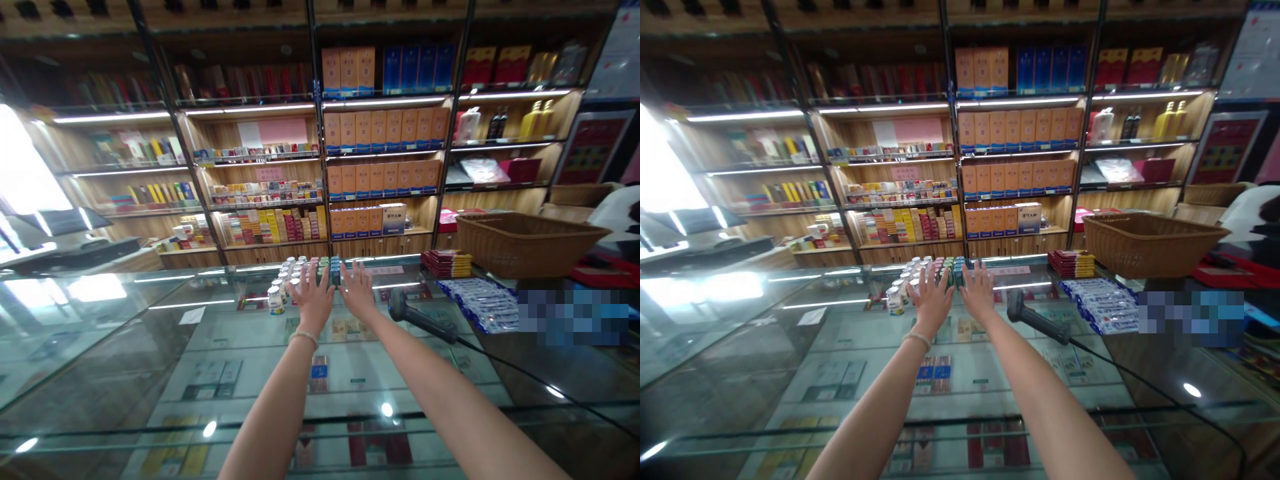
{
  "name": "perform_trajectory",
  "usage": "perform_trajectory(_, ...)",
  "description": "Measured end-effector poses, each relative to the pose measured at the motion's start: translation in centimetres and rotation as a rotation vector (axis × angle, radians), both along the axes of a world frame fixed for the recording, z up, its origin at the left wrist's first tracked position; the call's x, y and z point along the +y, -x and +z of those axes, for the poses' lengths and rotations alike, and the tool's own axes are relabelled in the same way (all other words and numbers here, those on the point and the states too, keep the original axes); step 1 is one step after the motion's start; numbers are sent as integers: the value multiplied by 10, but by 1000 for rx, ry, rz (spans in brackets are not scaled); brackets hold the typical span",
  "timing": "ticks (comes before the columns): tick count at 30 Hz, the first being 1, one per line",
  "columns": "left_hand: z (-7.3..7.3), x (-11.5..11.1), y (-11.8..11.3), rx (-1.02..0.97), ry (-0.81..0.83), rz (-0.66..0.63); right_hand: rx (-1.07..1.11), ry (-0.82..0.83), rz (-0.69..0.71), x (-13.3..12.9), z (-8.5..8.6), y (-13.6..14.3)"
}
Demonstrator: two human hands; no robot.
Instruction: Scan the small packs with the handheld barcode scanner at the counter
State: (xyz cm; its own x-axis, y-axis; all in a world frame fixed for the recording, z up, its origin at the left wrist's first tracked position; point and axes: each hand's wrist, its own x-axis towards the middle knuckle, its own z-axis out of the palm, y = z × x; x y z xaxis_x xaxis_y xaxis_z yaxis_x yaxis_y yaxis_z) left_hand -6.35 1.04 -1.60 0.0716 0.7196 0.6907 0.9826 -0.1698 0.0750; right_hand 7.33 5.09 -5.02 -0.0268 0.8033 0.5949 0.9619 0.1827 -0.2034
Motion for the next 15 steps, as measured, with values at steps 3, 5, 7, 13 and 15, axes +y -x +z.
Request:
perform_trajectory(3, 7, -3, -2, -13, -51, -5, 20, -26, 9, -7, 6, -3)
perform_trajectory(5, 13, -5, -3, -37, -97, -9, 13, -41, 16, -15, 13, -9)
perform_trajectory(7, 19, -8, -6, -61, -136, -15, -3, -59, 25, -23, 20, -17)
perform_trajectory(13, 29, -17, -25, -79, -160, -36, -64, -105, 19, -50, 38, -46)
perform_trajectory(15, 30, -17, -31, -77, -157, -38, -77, -105, 21, -56, 41, -54)
